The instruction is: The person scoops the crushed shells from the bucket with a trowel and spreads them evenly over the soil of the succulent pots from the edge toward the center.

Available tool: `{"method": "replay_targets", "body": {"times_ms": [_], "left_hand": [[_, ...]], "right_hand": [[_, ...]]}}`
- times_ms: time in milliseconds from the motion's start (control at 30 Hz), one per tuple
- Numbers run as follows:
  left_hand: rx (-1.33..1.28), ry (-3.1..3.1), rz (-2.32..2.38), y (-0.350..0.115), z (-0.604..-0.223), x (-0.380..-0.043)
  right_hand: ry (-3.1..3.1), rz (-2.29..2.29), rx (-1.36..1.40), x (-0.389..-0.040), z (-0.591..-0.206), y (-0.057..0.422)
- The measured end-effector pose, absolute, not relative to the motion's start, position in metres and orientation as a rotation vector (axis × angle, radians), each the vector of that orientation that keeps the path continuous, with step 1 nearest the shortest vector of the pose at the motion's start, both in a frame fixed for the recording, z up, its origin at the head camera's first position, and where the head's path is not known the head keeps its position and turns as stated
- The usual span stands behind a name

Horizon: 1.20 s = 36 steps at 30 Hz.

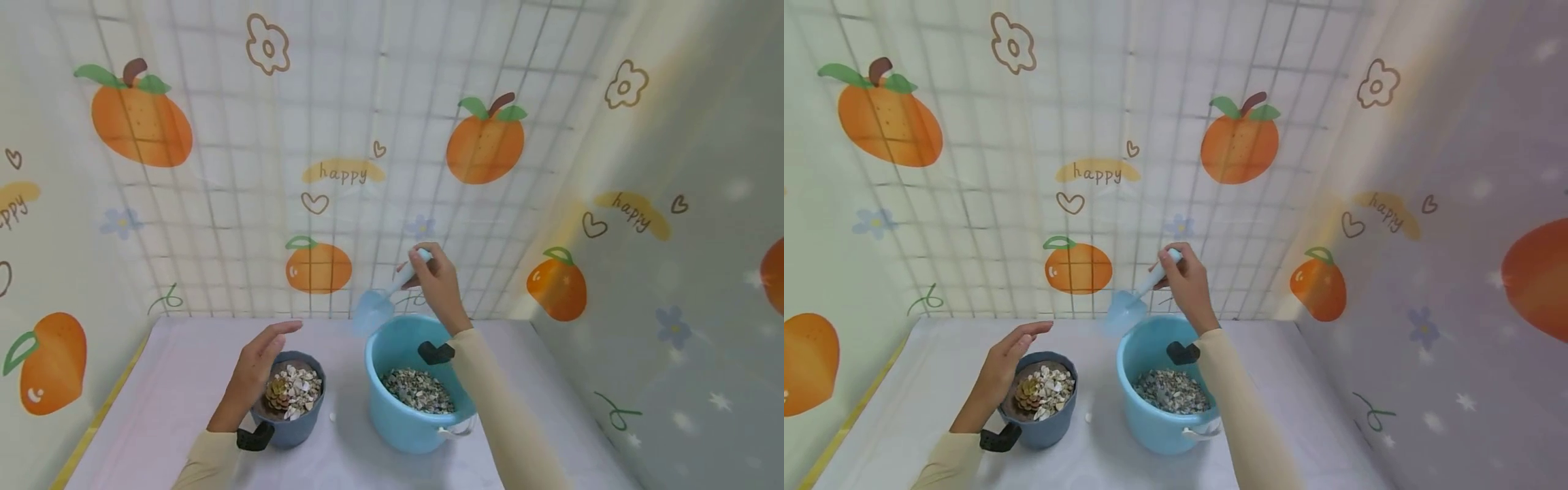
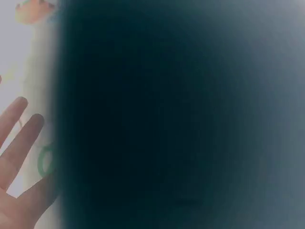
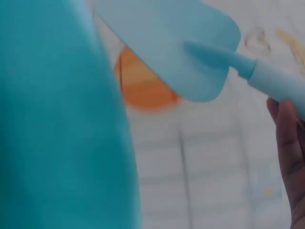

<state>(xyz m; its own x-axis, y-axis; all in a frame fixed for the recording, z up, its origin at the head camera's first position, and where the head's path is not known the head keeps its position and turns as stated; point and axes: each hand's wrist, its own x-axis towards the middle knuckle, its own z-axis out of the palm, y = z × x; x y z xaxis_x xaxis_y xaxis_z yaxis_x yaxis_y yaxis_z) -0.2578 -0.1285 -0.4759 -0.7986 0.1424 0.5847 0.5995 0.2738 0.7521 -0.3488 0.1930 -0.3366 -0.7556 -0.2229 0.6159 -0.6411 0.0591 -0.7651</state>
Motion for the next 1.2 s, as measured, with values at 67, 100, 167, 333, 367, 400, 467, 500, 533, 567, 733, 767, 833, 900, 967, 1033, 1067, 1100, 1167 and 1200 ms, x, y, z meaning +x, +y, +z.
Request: {"method": "replay_targets", "body": {"times_ms": [67, 100, 167, 333, 367, 400, 467, 500, 533, 567, 733, 767, 833, 900, 967, 1033, 1067, 1100, 1167, 1200], "left_hand": [[-0.737, -2.134, -1.544, -0.111, -0.468, -0.253], [-0.774, -2.127, -1.549, -0.103, -0.465, -0.252], [-0.824, -2.110, -1.565, -0.086, -0.460, -0.250], [-0.837, -2.127, -1.584, -0.047, -0.454, -0.247], [-0.829, -2.144, -1.590, -0.039, -0.456, -0.246], [-0.821, -2.161, -1.620, -0.031, -0.459, -0.245], [-0.802, -2.199, -1.679, -0.016, -0.468, -0.245], [-0.790, -2.225, -1.719, -0.009, -0.472, -0.246], [-0.780, -2.254, -1.754, -0.003, -0.477, -0.246], [-0.774, -2.277, -1.781, 0.003, -0.483, -0.248], [-0.749, -2.286, -1.889, 0.018, -0.505, -0.254], [-0.751, -2.269, -1.897, 0.019, -0.508, -0.255], [-0.757, -2.239, -1.919, 0.020, -0.511, -0.257], [-0.766, -2.220, -1.960, 0.020, -0.505, -0.253], [-0.763, -2.198, -1.986, 0.021, -0.506, -0.253], [-0.759, -2.172, -2.017, 0.022, -0.507, -0.253], [-0.753, -2.166, -2.029, 0.022, -0.507, -0.252], [-0.753, -2.154, -2.027, 0.023, -0.510, -0.253], [-0.758, -2.139, -2.023, 0.024, -0.516, -0.256], [-0.762, -2.135, -2.024, 0.024, -0.516, -0.256]], "right_hand": [[-2.036, 1.715, 0.830, -0.349, -0.338, 0.214], [-2.045, 1.704, 0.817, -0.349, -0.339, 0.223], [-2.055, 1.701, 0.794, -0.354, -0.346, 0.239], [-2.101, 1.651, 0.734, -0.366, -0.376, 0.259], [-2.133, 1.620, 0.732, -0.367, -0.382, 0.260], [-2.180, 1.580, 0.733, -0.367, -0.388, 0.259], [-2.302, 1.459, 0.754, -0.365, -0.400, 0.258], [-2.363, 1.386, 0.766, -0.365, -0.404, 0.256], [-2.412, 1.318, 0.782, -0.363, -0.408, 0.255], [-2.454, 1.240, 0.798, -0.362, -0.411, 0.253], [-2.541, 0.946, 0.885, -0.360, -0.418, 0.249], [-2.547, 0.908, 0.897, -0.360, -0.418, 0.249], [-2.563, 0.876, 0.910, -0.361, -0.418, 0.249], [-2.579, 0.875, 0.899, -0.361, -0.418, 0.250], [-2.592, 0.887, 0.881, -0.362, -0.418, 0.251], [-2.601, 0.901, 0.874, -0.362, -0.419, 0.251], [-2.604, 0.909, 0.873, -0.362, -0.419, 0.251], [-2.607, 0.914, 0.869, -0.362, -0.420, 0.251], [-2.621, 0.929, 0.853, -0.361, -0.421, 0.251], [-2.631, 0.942, 0.843, -0.361, -0.421, 0.251]]}}
